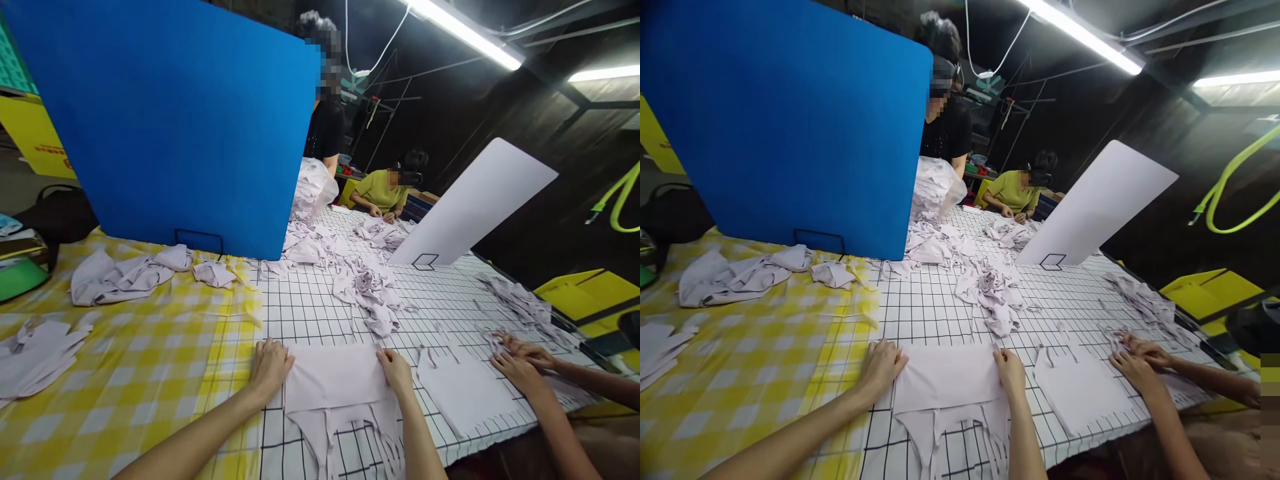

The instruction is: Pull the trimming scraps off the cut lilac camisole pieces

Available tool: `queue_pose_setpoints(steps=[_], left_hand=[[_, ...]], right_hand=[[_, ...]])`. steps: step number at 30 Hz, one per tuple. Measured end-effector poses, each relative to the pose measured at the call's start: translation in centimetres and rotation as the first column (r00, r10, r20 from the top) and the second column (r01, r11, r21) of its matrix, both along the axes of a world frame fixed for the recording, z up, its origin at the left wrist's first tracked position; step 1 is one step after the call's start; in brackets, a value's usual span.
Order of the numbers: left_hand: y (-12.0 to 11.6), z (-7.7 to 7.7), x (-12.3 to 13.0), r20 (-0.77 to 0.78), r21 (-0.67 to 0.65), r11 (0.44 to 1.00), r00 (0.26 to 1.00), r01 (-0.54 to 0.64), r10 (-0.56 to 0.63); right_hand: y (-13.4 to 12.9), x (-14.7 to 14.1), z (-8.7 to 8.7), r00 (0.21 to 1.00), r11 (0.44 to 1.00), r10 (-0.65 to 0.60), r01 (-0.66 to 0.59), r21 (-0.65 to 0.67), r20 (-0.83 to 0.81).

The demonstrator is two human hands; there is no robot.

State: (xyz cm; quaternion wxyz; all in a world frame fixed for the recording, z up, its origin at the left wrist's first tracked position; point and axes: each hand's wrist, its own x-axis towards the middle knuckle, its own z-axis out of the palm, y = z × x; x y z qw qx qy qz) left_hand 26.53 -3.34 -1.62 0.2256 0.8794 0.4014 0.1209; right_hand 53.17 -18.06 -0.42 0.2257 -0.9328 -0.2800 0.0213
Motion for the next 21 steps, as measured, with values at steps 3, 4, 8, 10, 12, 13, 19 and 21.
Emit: queue_pose_setpoints(steps=[3, 4, 8, 10, 12, 13, 19, 21], left_hand=[[0.2, -0.2, 0.1, -0.054, 0.051, 0.999, 0.998, 0.017, -0.014], [0.3, -0.3, 0.2, -0.067, 0.064, 0.998, 0.998, 0.025, -0.02], [0.5, -0.4, 0.4, -0.087, 0.108, 0.992, 0.995, 0.064, -0.055], [0.3, -0.3, 0.1, -0.072, 0.111, 0.992, 0.996, 0.06, -0.052], [0.2, -0.1, -1.0, -0.018, 0.129, 0.99, 0.998, 0.055, -0.053], [0.3, -0.1, -2.0, 0.018, 0.154, 0.987, 0.998, 0.053, -0.056], [4.0, -0.9, -15.1, 0.066, 0.33, 0.904, 0.962, -0.273, 0.267], [5.5, -1.0, -21.3, 0.037, 0.38, 0.814, 0.887, -0.439, 0.461]], right_hand=[[0.0, -0.4, -0.6, 0.999, 0.999, 0.037, -0.037, -0.029, -0.005], [0.0, -0.6, -0.8, 0.999, 0.999, 0.032, -0.032, -0.04, 0.012], [-0.1, -1.4, -1.2, 0.992, 0.997, 0.023, -0.013, -0.074, 0.128], [-0.2, -2.0, -1.0, 0.978, 0.998, 0.027, -0.013, -0.067, 0.208], [-0.2, -2.7, -0.5, 0.96, 0.999, 0.017, -0.007, -0.04, 0.28], [-0.2, -3.2, -0.2, 0.948, 1.0, 0.013, -0.008, -0.017, 0.318], [2.5, -8.3, 0.7, 0.8, 0.945, 0.197, -0.308, 0.106, 0.567], [4.0, -11.1, 0.4, 0.741, 0.875, 0.33, -0.472, 0.105, 0.584]])
